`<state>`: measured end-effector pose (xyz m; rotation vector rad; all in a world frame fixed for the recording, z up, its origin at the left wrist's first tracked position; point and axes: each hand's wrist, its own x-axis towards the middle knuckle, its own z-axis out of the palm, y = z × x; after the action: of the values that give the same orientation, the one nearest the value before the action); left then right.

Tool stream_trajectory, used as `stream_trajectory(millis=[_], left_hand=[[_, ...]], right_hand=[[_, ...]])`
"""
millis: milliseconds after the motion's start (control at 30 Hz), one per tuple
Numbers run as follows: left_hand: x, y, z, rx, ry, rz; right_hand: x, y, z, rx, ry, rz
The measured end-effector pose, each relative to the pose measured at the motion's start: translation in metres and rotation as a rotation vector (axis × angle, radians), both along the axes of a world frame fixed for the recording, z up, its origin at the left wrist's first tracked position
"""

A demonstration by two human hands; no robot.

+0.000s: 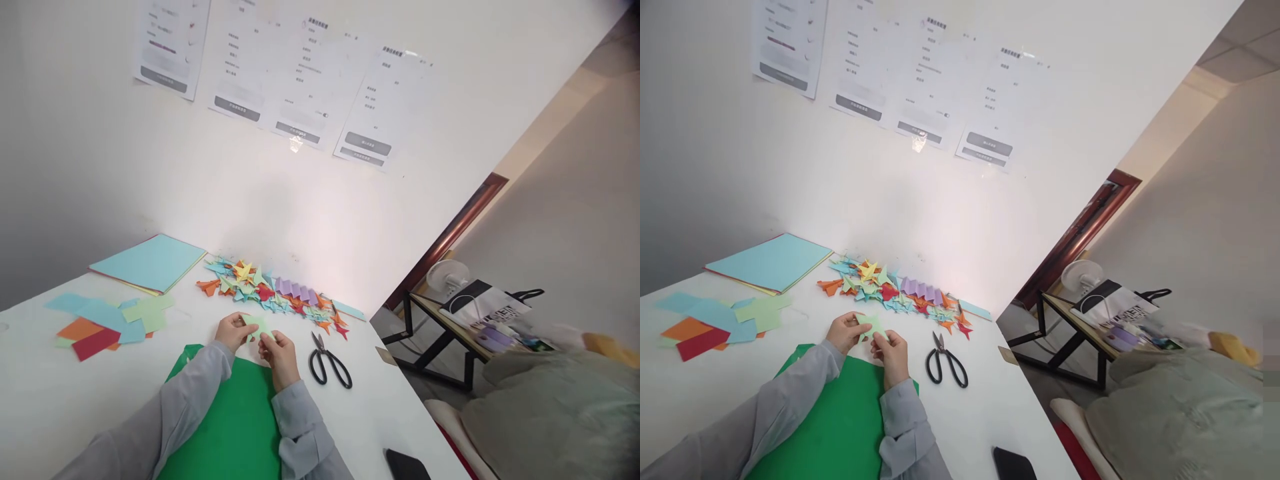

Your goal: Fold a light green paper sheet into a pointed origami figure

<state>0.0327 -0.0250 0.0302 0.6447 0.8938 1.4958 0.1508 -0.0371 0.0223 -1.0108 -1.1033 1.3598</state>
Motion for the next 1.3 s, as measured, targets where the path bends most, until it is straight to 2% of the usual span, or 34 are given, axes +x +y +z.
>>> stream_trajectory(millis=[267,467,667,767,900,1033,1100,1133,1233,1300], left_hand=[[0.011,0.013,-0.011,-0.044,0.014,0.045],[0.008,0.021,-0.018,-0.045,0.089,0.044],[0.012,0.019,-0.018,-0.057,0.088,-0.069],[0.013,0.017,-0.018,-0.068,0.068,-0.125],[0.007,0.018,-0.019,-0.064,0.088,-0.116],[0.001,0.020,-0.019,-0.066,0.133,-0.053],[-0.001,0.020,-0.017,-0.088,0.110,-0.053],[-0.002,0.021,-0.015,-0.101,0.094,-0.064],[-0.004,0.021,-0.011,-0.159,0.041,-0.084],[-0.005,0.022,-0.009,-0.191,0.006,-0.076]], right_hand=[[-0.002,0.004,-0.008,0.025,-0.133,0.081],[0.006,0.010,-0.009,-0.024,-0.118,0.129],[0.012,0.013,-0.008,-0.028,-0.085,0.004],[0.011,0.013,-0.010,-0.023,-0.105,0.007],[0.006,0.008,-0.013,-0.022,-0.143,0.050],[0.003,-0.001,-0.018,-0.002,-0.222,0.069],[0.006,-0.002,-0.020,0.062,-0.353,0.002],[0.010,-0.002,-0.020,0.105,-0.435,-0.075],[0.031,0.006,-0.019,0.190,-0.638,-0.439],[0.051,0.012,-0.017,0.101,-0.719,-0.691]])
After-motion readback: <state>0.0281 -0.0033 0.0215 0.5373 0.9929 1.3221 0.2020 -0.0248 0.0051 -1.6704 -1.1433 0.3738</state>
